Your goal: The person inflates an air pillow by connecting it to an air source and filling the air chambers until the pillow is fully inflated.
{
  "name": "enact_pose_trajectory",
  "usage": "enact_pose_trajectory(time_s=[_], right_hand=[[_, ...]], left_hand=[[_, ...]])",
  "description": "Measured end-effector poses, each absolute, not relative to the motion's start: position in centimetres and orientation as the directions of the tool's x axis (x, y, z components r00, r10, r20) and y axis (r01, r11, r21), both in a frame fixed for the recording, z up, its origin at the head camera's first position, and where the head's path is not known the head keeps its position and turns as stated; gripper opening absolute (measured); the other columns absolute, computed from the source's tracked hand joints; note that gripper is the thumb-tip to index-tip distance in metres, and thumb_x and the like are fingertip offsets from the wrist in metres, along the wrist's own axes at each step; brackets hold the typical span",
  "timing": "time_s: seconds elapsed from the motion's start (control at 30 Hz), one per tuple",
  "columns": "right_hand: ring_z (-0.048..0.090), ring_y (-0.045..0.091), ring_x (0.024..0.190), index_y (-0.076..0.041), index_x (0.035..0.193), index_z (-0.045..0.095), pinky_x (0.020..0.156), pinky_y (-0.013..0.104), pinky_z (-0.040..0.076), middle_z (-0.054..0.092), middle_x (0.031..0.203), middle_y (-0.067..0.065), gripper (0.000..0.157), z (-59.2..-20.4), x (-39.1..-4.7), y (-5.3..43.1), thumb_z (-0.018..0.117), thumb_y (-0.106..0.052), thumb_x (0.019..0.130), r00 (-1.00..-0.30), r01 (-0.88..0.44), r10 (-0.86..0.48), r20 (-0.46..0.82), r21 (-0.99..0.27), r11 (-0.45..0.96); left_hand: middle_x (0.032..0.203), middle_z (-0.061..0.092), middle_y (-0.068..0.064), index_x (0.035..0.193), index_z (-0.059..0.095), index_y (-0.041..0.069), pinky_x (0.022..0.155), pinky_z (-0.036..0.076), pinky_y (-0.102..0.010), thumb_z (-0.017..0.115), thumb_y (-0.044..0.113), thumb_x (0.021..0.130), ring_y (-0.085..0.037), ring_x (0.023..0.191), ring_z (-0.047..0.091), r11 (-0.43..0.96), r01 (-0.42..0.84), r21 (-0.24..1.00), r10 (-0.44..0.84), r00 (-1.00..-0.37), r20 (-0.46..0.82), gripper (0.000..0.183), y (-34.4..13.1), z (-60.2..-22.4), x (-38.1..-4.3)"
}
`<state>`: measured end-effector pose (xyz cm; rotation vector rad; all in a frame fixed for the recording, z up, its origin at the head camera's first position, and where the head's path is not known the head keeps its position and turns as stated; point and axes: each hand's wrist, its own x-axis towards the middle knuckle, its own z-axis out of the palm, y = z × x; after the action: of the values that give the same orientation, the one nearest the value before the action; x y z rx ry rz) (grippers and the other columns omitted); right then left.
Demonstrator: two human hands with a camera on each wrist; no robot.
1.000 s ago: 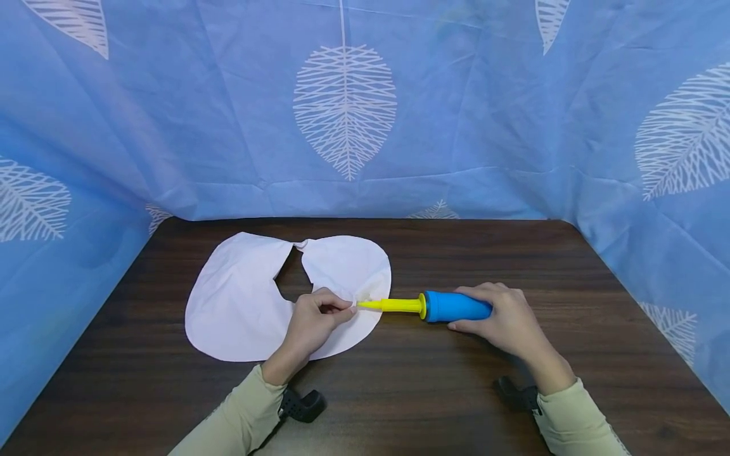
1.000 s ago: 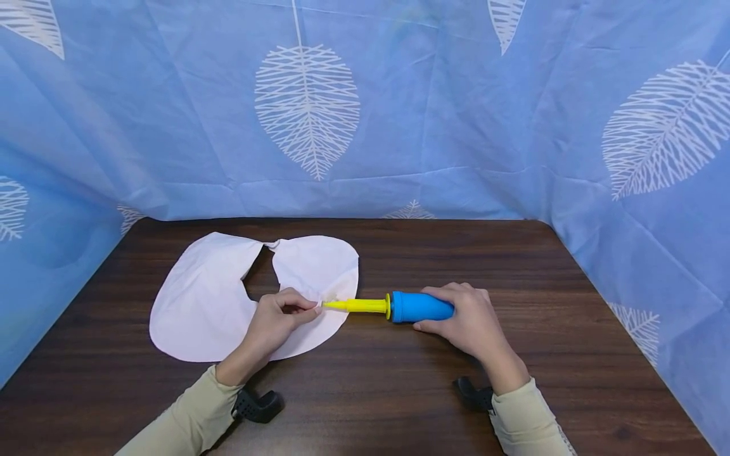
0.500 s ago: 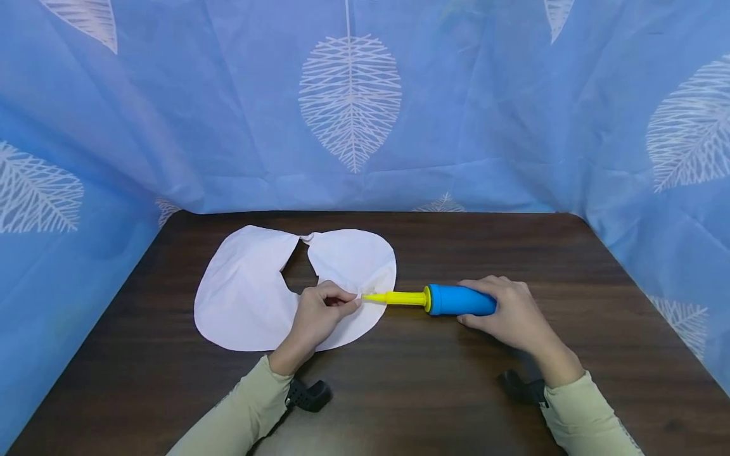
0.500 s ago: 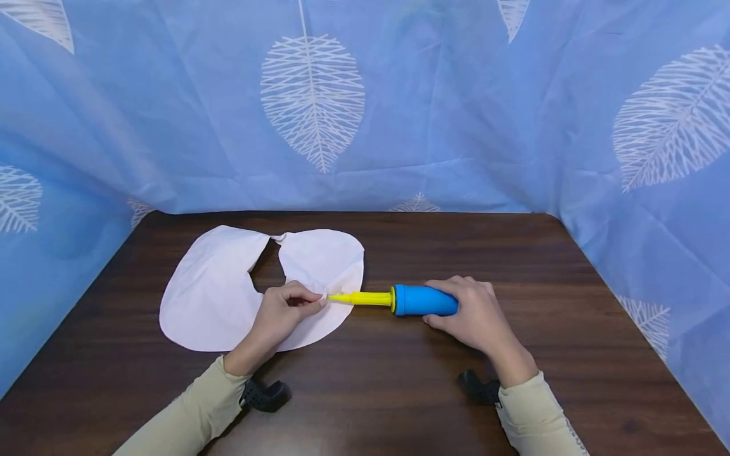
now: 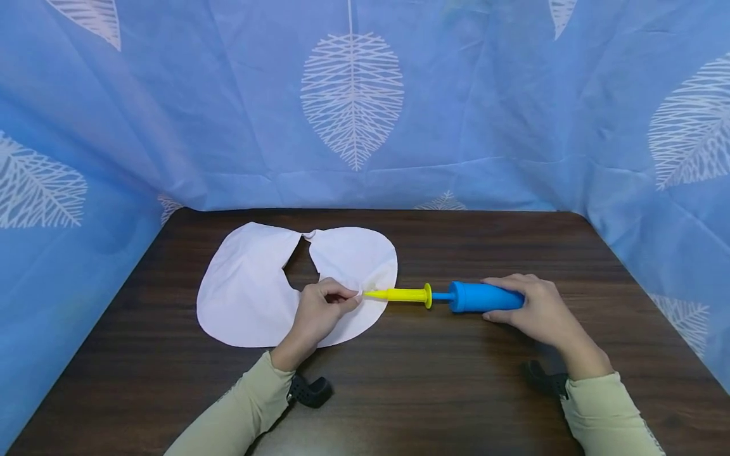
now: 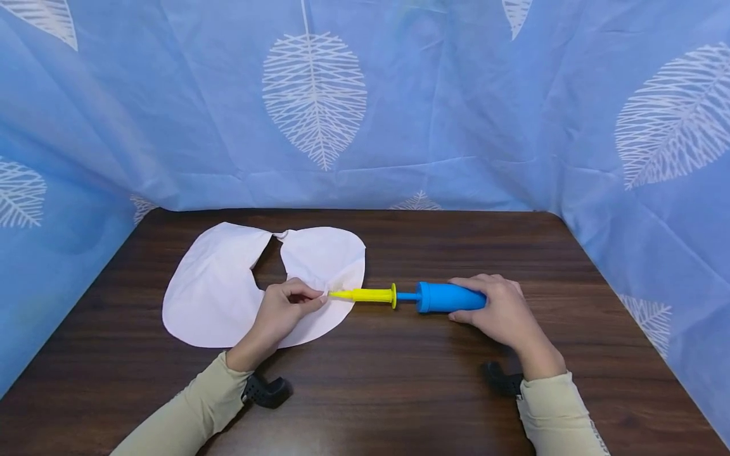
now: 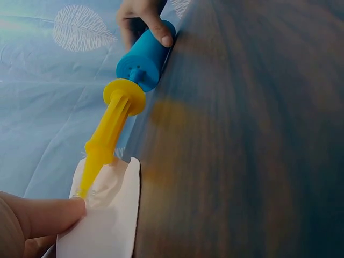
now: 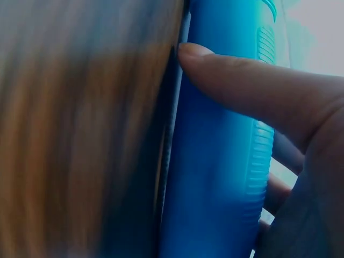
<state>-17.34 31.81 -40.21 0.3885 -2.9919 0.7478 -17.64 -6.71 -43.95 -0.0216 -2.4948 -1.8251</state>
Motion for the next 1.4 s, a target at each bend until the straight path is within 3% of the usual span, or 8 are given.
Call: enact_pose_trajectory(time_s=[0.2, 0.43, 1.07, 1.4], right_hand=[[0.042, 0.06, 0.136, -0.009, 0.148, 0.065, 0.102, 0.077, 0.03, 0.061, 0.145, 0.033, 0.068, -40.4, -17.2, 33.9, 0.091, -0.027, 0.087, -0.979, -0.202, -0.189, 0.074, -0.449, 0.871], [0.041, 0.061, 0.135, -0.009, 0.148, 0.065, 0.098, 0.077, 0.037, 0.06, 0.146, 0.033, 0.067, -40.3, -17.4, 34.3, 0.09, -0.023, 0.088, -0.98, -0.201, -0.181, 0.087, -0.447, 0.872], [0.051, 0.05, 0.129, -0.018, 0.15, 0.064, 0.098, 0.072, 0.04, 0.066, 0.143, 0.025, 0.067, -39.9, -17.6, 30.6, 0.089, -0.031, 0.09, -0.971, -0.237, -0.208, 0.115, -0.41, 0.881], [0.052, 0.052, 0.138, -0.015, 0.154, 0.06, 0.106, 0.075, 0.046, 0.059, 0.154, 0.025, 0.068, -39.8, -17.1, 28.5, 0.086, -0.017, 0.091, -0.96, -0.276, -0.261, 0.099, -0.476, 0.835]], left_hand=[[0.088, 0.075, -0.007, 0.094, 0.088, 0.007, 0.069, 0.046, -0.023, 0.086, 0.004, 0.088, -0.016, 0.081, 0.057, 0.295, 0.044, 0.955, -0.009, -0.999, 0.049, 0.006, -6.7, -44.1, -17.4], [0.09, 0.077, -0.007, 0.094, 0.088, 0.007, 0.07, 0.047, -0.023, 0.086, 0.005, 0.088, -0.016, 0.081, 0.058, 0.312, 0.051, 0.949, -0.01, -0.998, 0.057, 0.006, -6.8, -43.9, -17.6], [0.094, 0.078, -0.009, 0.096, 0.087, 0.006, 0.074, 0.048, -0.024, 0.086, 0.006, 0.089, -0.015, 0.086, 0.061, 0.309, 0.083, 0.947, 0.014, -0.996, 0.083, 0.007, -7.1, -43.4, -18.0], [0.097, 0.078, -0.008, 0.097, 0.087, 0.006, 0.075, 0.048, -0.023, 0.086, 0.007, 0.09, -0.014, 0.09, 0.063, 0.299, 0.04, 0.954, 0.007, -0.999, 0.04, 0.008, -7.3, -43.5, -17.4]])
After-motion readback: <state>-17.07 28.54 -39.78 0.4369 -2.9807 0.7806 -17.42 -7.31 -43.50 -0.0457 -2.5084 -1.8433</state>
